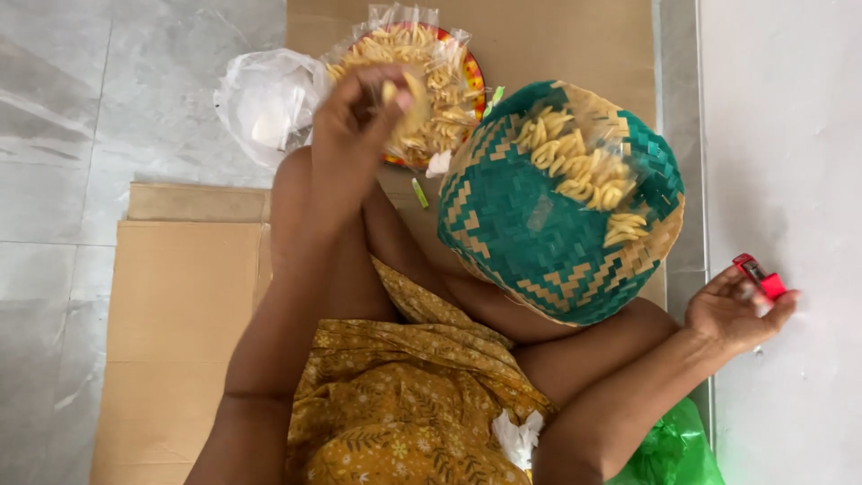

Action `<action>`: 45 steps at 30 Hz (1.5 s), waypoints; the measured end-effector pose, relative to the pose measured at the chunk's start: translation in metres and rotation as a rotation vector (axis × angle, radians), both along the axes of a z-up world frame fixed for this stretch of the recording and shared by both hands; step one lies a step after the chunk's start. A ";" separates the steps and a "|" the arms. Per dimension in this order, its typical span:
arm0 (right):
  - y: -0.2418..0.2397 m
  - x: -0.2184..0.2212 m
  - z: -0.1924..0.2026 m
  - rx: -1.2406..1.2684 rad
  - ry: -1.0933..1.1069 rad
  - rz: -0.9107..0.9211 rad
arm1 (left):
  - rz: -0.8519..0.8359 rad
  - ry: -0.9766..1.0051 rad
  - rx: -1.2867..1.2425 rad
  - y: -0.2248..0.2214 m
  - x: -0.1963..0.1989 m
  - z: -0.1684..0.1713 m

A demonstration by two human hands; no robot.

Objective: A person sitting on the floor is manually filling small plastic bags with snacks from a woven basket and sealing them using a red stapler.

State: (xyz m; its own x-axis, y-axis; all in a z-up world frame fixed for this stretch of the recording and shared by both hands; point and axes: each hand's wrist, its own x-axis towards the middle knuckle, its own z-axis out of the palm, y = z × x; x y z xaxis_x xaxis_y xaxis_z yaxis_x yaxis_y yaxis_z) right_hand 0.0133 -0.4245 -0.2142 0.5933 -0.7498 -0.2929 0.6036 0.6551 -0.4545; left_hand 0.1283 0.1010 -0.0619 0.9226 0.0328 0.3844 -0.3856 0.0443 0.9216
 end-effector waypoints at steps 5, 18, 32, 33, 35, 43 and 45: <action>0.023 0.013 0.011 0.148 0.080 -0.096 | 0.167 0.104 0.018 0.028 0.079 -0.067; 0.052 0.025 0.022 0.084 0.260 -0.046 | 0.323 -0.049 0.446 0.011 0.184 -0.166; 0.070 0.031 0.027 -0.046 0.456 0.017 | -0.050 -0.047 1.013 -0.028 0.187 -0.240; 0.071 0.031 0.026 -0.051 0.460 0.026 | -0.062 -0.058 1.118 -0.030 0.188 -0.249; 0.057 0.032 0.010 -0.055 0.475 0.025 | -0.086 0.013 1.207 -0.032 0.191 -0.247; 0.047 0.033 -0.010 -0.112 0.543 0.076 | 0.050 -0.059 1.026 -0.030 0.159 -0.200; 0.027 0.031 -0.030 -0.096 0.482 0.123 | 0.025 -0.192 0.390 -0.028 0.128 -0.125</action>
